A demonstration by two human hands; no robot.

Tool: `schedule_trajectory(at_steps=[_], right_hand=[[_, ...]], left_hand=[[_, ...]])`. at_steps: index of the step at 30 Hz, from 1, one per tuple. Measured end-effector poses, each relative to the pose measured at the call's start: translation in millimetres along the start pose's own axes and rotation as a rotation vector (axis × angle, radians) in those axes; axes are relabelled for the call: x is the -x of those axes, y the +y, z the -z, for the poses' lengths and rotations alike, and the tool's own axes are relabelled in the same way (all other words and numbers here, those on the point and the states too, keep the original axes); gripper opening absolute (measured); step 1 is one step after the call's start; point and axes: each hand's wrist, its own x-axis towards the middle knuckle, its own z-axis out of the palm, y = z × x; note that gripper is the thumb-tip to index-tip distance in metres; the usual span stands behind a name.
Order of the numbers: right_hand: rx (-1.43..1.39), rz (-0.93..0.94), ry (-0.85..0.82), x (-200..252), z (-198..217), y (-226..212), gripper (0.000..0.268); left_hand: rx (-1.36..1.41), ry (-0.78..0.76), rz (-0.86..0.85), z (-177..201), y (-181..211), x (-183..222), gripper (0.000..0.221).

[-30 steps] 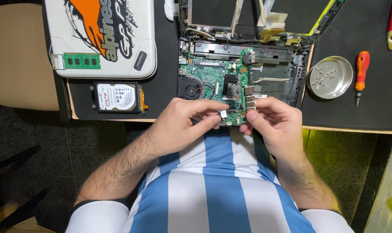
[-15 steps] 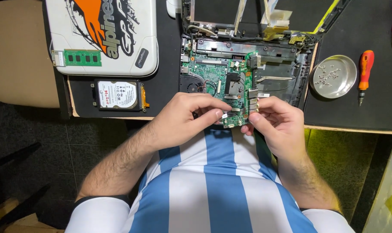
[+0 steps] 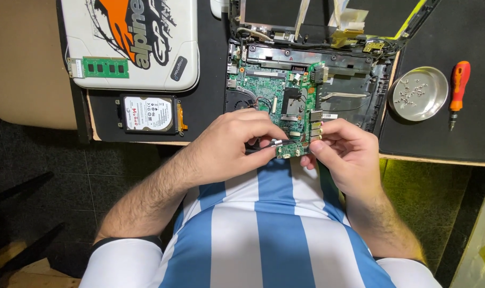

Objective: Securing a motherboard into a laptop chassis using a screwdriver and screws.

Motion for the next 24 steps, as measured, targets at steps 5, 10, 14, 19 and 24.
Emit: schedule_trajectory(at_steps=[5,10,14,19,24], right_hand=[[0.023,0.001,0.014,2,2,1,0.012],[0.158,-0.102,0.049,6,-10,-25,0.016],[0.113,-0.133,0.108,13,-5,-24,0.016],[0.172,-0.159,0.136,15,15,-44,0.024],[0.355,0.033,0.447,30,68,-40,0.011]], left_hand=[[-0.084,0.020,-0.018,0,13,7,0.040],[-0.428,0.033,-0.091,-17,31,4,0.068],[-0.322,0.075,-0.122,-34,33,-9,0.042],[-0.282,0.074,-0.164,-45,33,-25,0.028],[-0.343,0.095,-0.170,-41,37,-38,0.025]])
